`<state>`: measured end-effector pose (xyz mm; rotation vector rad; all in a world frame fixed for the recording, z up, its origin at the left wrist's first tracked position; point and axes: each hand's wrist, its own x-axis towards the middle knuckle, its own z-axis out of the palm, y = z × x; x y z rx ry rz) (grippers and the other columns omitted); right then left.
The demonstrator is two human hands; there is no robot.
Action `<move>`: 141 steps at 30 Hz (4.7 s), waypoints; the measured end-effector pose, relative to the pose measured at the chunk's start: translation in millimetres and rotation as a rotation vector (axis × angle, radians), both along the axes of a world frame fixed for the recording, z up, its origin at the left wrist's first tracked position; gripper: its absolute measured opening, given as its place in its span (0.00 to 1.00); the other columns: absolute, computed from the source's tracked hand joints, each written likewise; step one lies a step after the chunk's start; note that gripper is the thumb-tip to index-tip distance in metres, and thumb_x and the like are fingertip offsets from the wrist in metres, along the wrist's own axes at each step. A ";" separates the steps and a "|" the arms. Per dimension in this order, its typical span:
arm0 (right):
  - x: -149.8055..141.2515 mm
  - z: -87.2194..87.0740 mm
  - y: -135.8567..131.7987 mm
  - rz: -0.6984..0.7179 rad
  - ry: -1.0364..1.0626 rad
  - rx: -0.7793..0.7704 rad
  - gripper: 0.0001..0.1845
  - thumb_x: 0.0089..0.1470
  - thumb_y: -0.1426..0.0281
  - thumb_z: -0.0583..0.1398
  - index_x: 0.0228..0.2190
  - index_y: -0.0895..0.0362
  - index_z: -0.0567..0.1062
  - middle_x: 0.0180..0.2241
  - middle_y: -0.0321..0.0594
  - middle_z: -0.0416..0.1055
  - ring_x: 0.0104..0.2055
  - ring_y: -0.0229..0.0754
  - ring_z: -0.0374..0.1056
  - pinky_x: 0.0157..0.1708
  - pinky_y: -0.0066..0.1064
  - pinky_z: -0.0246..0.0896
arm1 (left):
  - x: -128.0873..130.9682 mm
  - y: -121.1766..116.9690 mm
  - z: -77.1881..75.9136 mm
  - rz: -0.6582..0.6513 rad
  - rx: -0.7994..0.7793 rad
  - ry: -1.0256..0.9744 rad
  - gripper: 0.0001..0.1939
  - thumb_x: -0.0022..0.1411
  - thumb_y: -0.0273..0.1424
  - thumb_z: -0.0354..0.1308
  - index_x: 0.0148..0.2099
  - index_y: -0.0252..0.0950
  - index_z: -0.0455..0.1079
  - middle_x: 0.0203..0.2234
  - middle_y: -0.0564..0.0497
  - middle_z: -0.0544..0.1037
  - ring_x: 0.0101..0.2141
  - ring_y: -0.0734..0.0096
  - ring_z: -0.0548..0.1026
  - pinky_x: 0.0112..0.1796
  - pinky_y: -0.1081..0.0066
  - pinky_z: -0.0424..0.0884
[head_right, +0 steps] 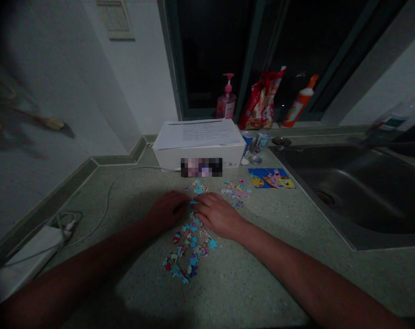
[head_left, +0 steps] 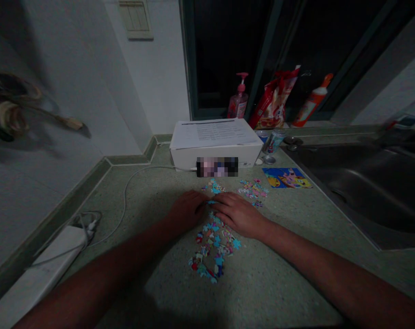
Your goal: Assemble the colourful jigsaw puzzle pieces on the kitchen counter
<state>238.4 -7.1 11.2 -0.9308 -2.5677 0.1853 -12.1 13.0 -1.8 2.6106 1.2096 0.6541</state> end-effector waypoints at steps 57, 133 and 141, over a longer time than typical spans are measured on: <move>20.2 5.3 -1.9 -0.148 -0.129 0.059 0.13 0.74 0.66 0.59 0.50 0.50 0.84 0.51 0.47 0.83 0.56 0.55 0.78 0.59 0.51 0.73 | -1.8 4.9 -6.2 0.058 0.075 0.113 0.20 0.73 0.32 0.62 0.65 0.37 0.75 0.67 0.39 0.76 0.68 0.48 0.71 0.68 0.44 0.69; 7.7 12.1 -8.1 -0.239 -0.124 0.052 0.12 0.72 0.71 0.60 0.46 0.54 0.85 0.48 0.48 0.84 0.52 0.54 0.79 0.55 0.48 0.74 | 1.6 3.4 0.6 0.122 0.022 0.045 0.11 0.71 0.23 0.60 0.53 0.37 0.79 0.46 0.44 0.85 0.50 0.54 0.81 0.56 0.52 0.77; 7.6 14.9 -9.3 -0.245 -0.143 0.039 0.14 0.73 0.70 0.58 0.46 0.52 0.85 0.48 0.47 0.84 0.51 0.55 0.79 0.55 0.49 0.74 | 1.6 1.1 2.0 0.099 0.063 0.092 0.11 0.75 0.25 0.58 0.53 0.37 0.79 0.45 0.44 0.86 0.49 0.55 0.82 0.57 0.52 0.76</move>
